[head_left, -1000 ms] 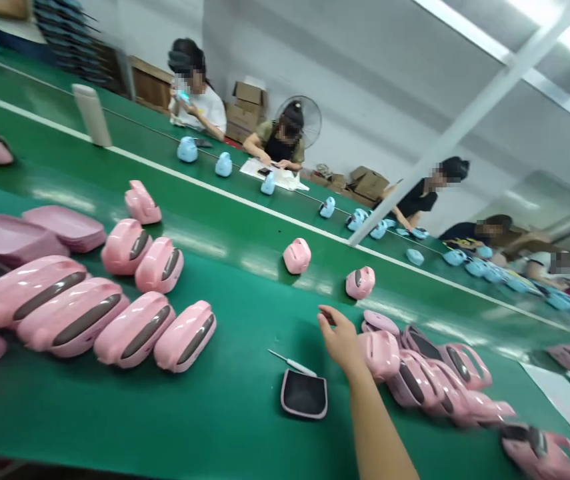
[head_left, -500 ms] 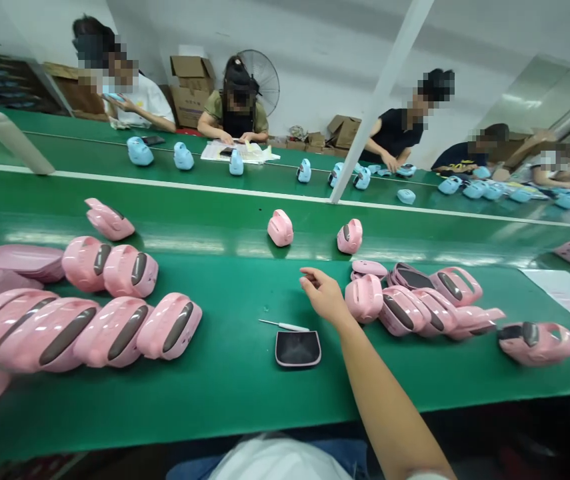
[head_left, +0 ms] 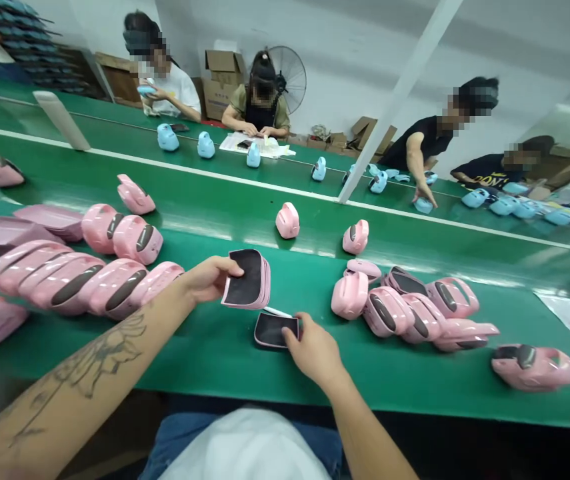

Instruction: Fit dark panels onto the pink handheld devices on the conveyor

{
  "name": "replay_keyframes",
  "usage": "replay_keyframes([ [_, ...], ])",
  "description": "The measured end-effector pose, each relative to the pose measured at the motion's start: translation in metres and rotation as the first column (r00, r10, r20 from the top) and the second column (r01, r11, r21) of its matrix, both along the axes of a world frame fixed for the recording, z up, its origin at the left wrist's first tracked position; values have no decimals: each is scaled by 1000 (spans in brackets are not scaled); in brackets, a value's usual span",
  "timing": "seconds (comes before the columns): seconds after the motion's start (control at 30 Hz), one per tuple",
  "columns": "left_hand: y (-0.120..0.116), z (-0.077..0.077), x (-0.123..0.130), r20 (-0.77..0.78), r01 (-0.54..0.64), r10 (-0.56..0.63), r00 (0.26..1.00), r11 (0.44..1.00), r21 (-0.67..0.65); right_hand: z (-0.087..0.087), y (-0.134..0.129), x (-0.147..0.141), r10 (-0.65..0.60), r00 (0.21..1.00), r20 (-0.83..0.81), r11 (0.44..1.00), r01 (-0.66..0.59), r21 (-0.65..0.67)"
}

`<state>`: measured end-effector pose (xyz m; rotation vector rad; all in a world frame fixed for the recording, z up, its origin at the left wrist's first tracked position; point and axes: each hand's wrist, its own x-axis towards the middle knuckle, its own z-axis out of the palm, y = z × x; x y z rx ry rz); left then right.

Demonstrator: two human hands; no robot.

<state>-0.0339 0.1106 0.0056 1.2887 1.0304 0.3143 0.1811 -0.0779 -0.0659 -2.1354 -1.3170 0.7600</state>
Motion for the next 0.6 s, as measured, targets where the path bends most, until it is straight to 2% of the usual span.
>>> replay_keyframes([
  [0.1,19,-12,35,41,123,-120,992,991,-58,-14,1,-9,-7,997,-72,1000,8,18],
  [0.2,42,-15,59,23,279,-278,960,957,-79,-19,0,0,-21,981,-194,998,32,52],
  [0.4,92,-18,105,-114,559,-571,813,821,-118,-5,-7,42,-153,931,-332,974,199,110],
  [0.5,106,-24,128,-185,645,-653,734,756,-110,0,13,49,-203,911,-359,957,262,125],
  [0.6,111,-28,144,-250,704,-699,670,705,-84,-3,42,51,-224,894,-389,950,289,116],
])
